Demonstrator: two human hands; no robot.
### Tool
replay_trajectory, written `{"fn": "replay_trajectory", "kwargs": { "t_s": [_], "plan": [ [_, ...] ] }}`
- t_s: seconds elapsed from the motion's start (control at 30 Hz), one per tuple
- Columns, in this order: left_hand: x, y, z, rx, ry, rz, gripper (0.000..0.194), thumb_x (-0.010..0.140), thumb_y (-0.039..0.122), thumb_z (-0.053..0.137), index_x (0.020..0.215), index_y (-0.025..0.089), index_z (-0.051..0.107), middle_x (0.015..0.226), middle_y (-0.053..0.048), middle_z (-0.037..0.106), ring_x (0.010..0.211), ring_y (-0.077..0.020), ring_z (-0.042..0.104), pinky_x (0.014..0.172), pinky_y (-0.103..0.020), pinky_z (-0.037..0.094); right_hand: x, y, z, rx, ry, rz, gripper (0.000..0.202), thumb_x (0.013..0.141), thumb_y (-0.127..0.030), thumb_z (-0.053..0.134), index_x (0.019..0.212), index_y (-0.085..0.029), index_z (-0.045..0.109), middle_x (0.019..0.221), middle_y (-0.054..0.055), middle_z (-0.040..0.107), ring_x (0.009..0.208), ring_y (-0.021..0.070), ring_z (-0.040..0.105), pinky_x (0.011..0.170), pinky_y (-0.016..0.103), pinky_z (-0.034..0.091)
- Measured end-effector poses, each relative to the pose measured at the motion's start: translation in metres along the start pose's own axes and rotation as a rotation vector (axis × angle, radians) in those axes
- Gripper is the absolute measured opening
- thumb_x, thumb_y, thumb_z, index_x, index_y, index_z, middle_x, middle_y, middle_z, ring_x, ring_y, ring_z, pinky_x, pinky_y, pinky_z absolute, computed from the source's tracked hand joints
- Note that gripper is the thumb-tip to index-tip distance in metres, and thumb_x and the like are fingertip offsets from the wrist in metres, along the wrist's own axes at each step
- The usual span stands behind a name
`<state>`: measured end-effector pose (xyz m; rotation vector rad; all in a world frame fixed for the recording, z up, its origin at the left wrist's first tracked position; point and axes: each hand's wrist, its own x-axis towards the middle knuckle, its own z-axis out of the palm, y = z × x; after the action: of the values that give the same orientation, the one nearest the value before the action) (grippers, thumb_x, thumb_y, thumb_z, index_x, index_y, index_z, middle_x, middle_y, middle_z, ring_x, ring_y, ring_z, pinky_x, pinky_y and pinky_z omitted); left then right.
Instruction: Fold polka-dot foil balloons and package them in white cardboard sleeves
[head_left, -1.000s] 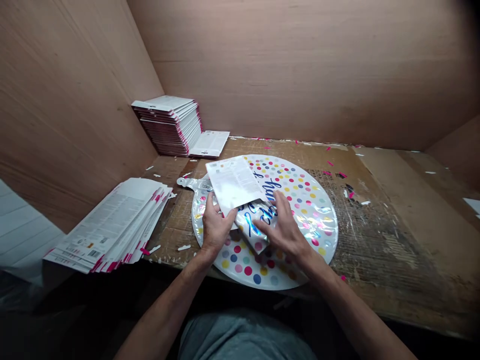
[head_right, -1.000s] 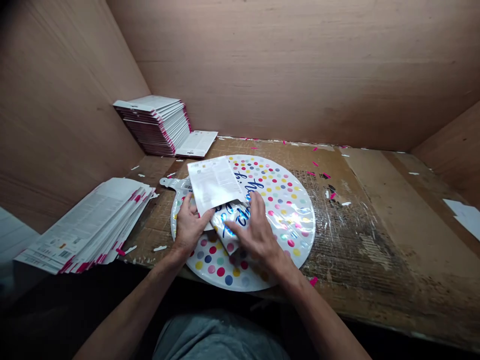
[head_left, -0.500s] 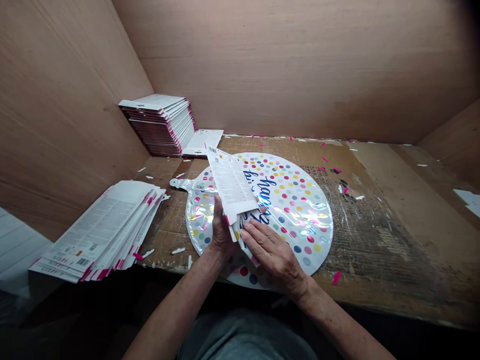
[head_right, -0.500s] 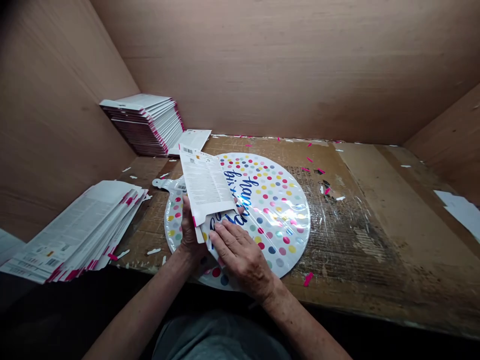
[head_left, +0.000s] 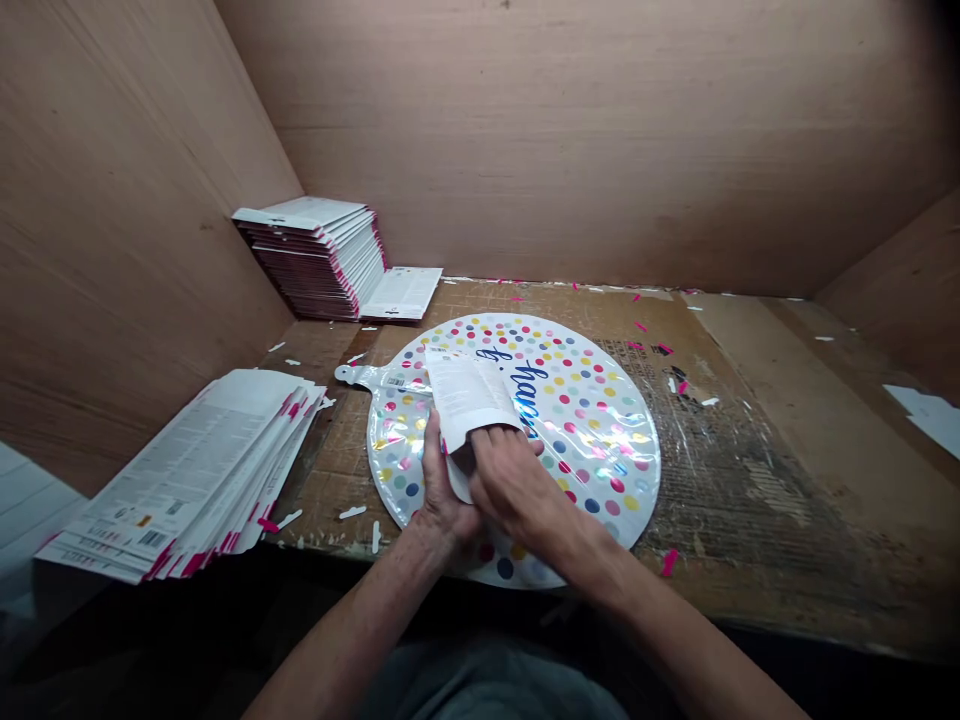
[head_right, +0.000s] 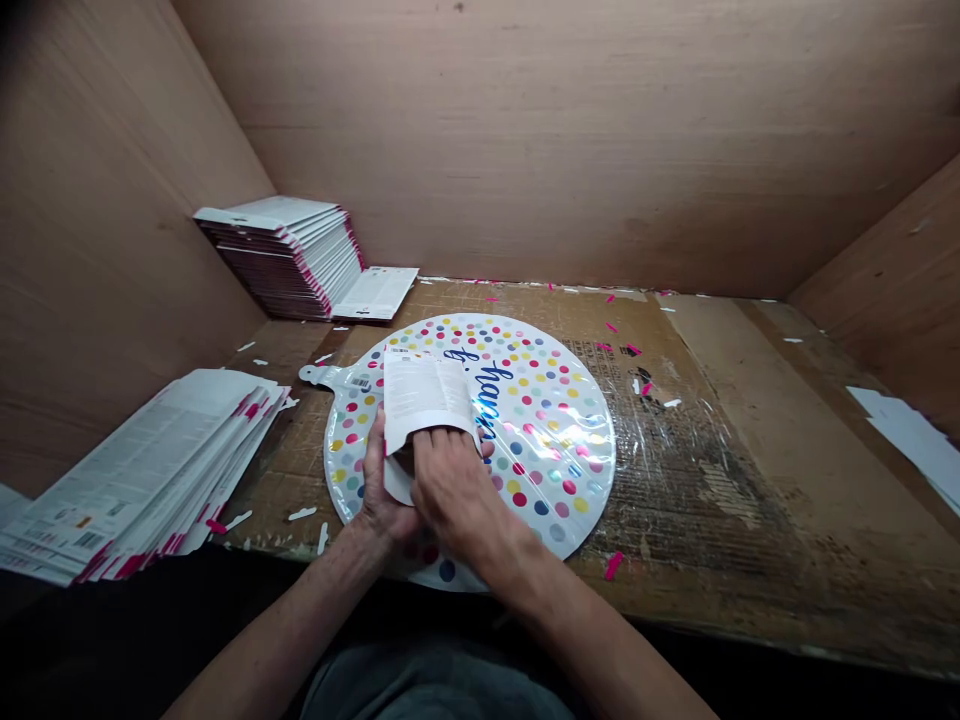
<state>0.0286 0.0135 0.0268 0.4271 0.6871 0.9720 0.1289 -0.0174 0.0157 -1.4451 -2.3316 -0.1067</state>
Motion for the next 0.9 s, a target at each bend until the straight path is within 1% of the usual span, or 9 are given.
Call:
{"fn": "replay_trajectory", "kwargs": {
  "t_s": [0.13, 0.23, 0.37, 0.47, 0.6, 0.7, 0.73, 0.8, 0.9],
  "plan": [
    [-0.008, 0.026, -0.021, 0.145, 0.018, -0.187, 0.067, 0.086, 0.066, 0.050, 0.129, 0.015, 0.061, 0.110, -0.012, 0.074, 0.105, -0.0315, 0.067, 0.089, -0.042, 0.054, -0.048, -0.005, -0.001, -0.076, 0.090, -0.144, 0.051, 0.088, -0.002, 0.037, 0.139, -0.001, 0.046, 0.139, 0.025, 0.053, 0.132, 0.0328, 0.047, 0.103, 0.047, 0.048],
    [-0.014, 0.028, -0.032, 0.276, 0.091, -0.265, 0.051, 0.089, 0.051, 0.058, 0.122, 0.014, 0.065, 0.106, -0.012, 0.075, 0.097, -0.0283, 0.071, 0.083, -0.038, 0.057, -0.067, -0.007, 0.005, -0.082, 0.122, -0.147, 0.051, 0.087, -0.001, 0.035, 0.136, 0.000, 0.047, 0.134, 0.025, 0.057, 0.127, 0.0301, 0.052, 0.102, 0.043, 0.050],
    [-0.014, 0.007, -0.034, 0.330, 0.048, -0.178, 0.047, 0.088, 0.052, 0.060, 0.115, 0.014, 0.067, 0.095, -0.011, 0.076, 0.079, -0.0243, 0.072, 0.068, -0.033, 0.058, -0.044, -0.012, 0.003, -0.041, -0.021, 0.038, 0.036, 0.091, -0.012, 0.039, 0.121, -0.004, 0.059, 0.113, 0.022, 0.065, 0.109, 0.0329, 0.060, 0.095, 0.050, 0.052],
    [-0.014, 0.008, -0.033, 0.472, 0.011, -0.181, 0.048, 0.088, 0.059, 0.055, 0.102, 0.015, 0.069, 0.081, -0.009, 0.075, 0.067, -0.0220, 0.070, 0.060, -0.031, 0.055, -0.027, -0.012, -0.004, -0.051, -0.102, 0.049, 0.029, 0.092, -0.014, 0.042, 0.109, -0.007, 0.064, 0.103, 0.020, 0.068, 0.100, 0.0331, 0.062, 0.096, 0.054, 0.050],
    [-0.016, 0.037, -0.034, 1.365, 0.184, -0.122, 0.062, 0.088, 0.069, 0.045, 0.060, 0.017, 0.064, 0.056, -0.009, 0.065, 0.059, -0.0242, 0.067, 0.059, -0.033, 0.052, -0.053, -0.008, -0.003, -0.012, 0.032, -0.010, 0.035, 0.096, -0.016, 0.041, 0.123, -0.004, 0.059, 0.124, 0.021, 0.064, 0.118, 0.0294, 0.058, 0.106, 0.047, 0.045],
    [-0.008, 0.042, -0.031, 1.932, 0.358, 0.372, 0.046, 0.090, 0.057, 0.052, 0.075, 0.018, 0.070, 0.076, -0.011, 0.072, 0.086, -0.0294, 0.070, 0.080, -0.039, 0.052, -0.088, -0.005, -0.002, 0.003, 0.128, -0.069, 0.031, 0.098, -0.017, 0.043, 0.120, -0.005, 0.062, 0.125, 0.019, 0.066, 0.118, 0.0286, 0.059, 0.101, 0.044, 0.048],
    [-0.003, 0.037, -0.031, 2.009, 0.308, 0.546, 0.038, 0.092, 0.051, 0.053, 0.091, 0.017, 0.071, 0.093, -0.012, 0.074, 0.101, -0.0305, 0.067, 0.089, -0.041, 0.050, -0.097, -0.002, -0.004, 0.023, 0.159, -0.084, 0.028, 0.098, -0.016, 0.046, 0.117, -0.006, 0.063, 0.121, 0.018, 0.068, 0.114, 0.0274, 0.061, 0.099, 0.042, 0.049],
    [0.010, 0.018, -0.030, 2.068, 0.033, 0.760, 0.035, 0.095, 0.039, 0.052, 0.119, 0.016, 0.064, 0.126, -0.013, 0.066, 0.126, -0.0307, 0.055, 0.105, -0.044, 0.043, -0.106, 0.005, -0.011, 0.063, 0.229, -0.079, 0.021, 0.096, -0.013, 0.051, 0.111, -0.010, 0.066, 0.109, 0.013, 0.072, 0.102, 0.0232, 0.064, 0.090, 0.037, 0.050],
    [0.026, -0.013, -0.030, 2.067, -0.319, 0.809, 0.040, 0.099, 0.035, 0.045, 0.133, 0.016, 0.054, 0.143, -0.013, 0.053, 0.140, -0.0312, 0.039, 0.113, -0.048, 0.036, -0.107, 0.022, -0.022, 0.030, 0.243, -0.010, 0.016, 0.094, -0.012, 0.057, 0.106, -0.015, 0.068, 0.097, 0.008, 0.072, 0.087, 0.0202, 0.063, 0.080, 0.035, 0.048]
  ]
}}
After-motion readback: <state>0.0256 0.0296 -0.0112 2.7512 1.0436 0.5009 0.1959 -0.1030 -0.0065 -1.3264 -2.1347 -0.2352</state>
